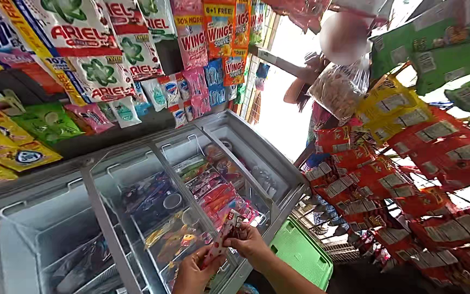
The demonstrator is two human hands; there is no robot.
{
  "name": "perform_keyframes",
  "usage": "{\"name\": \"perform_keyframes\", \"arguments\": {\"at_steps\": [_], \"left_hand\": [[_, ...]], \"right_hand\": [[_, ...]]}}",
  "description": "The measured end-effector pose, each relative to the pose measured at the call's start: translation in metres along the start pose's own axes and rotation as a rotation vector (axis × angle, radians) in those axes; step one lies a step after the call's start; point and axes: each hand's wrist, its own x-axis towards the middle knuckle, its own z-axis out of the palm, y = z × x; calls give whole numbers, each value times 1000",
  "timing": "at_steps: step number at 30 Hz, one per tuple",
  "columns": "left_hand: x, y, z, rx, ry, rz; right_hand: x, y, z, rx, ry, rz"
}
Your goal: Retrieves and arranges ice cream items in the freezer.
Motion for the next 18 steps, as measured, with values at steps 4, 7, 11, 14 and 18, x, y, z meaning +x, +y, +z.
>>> {"name": "perform_keyframes", "arguments": {"at_steps": [4,7,11,14,18], "left_hand": [[-1,-2,6,-122,57,41],[1,2,17,-101,94,100],[7,-8,24,-53,42,194],[5,-29,28,-97,163,117],[-11,-53,43,-173,390,-31]], "right_hand": [[-1,4,-1,45,-62,-38],[3,0,-9,3,-84,-99],[26,-25,-48,-74,53,-242],[65,-64,-107,-210,251,-284],[141,-104,-195,-461,417,-220]]}}
